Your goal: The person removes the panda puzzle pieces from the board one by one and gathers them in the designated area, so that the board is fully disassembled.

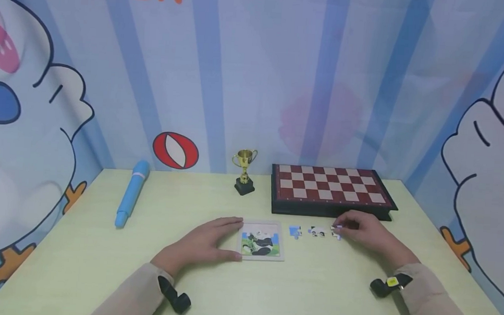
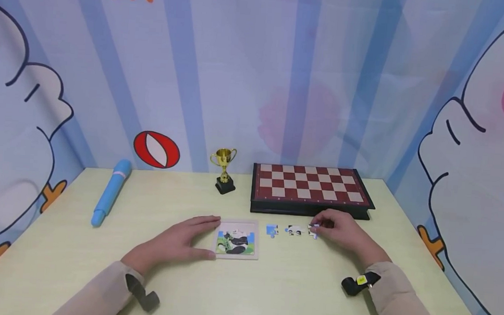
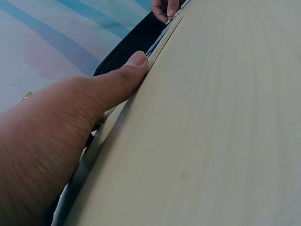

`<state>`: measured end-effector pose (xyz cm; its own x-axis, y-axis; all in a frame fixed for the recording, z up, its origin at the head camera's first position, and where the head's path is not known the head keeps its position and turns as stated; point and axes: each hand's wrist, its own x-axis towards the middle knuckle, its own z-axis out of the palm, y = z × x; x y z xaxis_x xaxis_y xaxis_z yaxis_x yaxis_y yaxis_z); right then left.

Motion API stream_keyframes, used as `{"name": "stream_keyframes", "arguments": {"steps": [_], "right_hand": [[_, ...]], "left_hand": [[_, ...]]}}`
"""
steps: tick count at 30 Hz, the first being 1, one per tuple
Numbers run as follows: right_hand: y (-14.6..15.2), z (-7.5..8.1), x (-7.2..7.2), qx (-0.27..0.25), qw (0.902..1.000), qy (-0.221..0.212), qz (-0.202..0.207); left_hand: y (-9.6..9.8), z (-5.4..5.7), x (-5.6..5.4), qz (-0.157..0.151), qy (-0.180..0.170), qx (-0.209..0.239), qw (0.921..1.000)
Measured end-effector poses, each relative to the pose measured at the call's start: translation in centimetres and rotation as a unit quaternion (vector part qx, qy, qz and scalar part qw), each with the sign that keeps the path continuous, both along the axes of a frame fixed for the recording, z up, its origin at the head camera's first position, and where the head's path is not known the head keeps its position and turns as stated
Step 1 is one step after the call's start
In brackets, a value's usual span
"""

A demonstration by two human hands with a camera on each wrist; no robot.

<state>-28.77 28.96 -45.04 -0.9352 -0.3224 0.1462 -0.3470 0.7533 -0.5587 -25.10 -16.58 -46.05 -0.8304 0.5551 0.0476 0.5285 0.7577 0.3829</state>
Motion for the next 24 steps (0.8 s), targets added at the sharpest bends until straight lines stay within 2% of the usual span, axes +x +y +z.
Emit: {"name": "stream_keyframes", "arguments": {"steps": [7,17,24], "right_hand": [[0.05,-0.26,-0.34,0.001,1.0000,0.005,-0.007],[-0.16,-0.10,-0.09,-0.006,0.9998,-0.006,-0.018],[-0.31,0.35,0.19,-0.017,0.9998,0.006,-0.008]], "left_hand": [[-0.08,-0.09,-0.20,0.001,0.000,-0.001,1.0000],[-0.01,-0.14,-0.12,0.001,-0.002,0.001,1.0000],[0.02,-0.22,-0.19,-0.003,0.005,-0.001,1.0000]]}}
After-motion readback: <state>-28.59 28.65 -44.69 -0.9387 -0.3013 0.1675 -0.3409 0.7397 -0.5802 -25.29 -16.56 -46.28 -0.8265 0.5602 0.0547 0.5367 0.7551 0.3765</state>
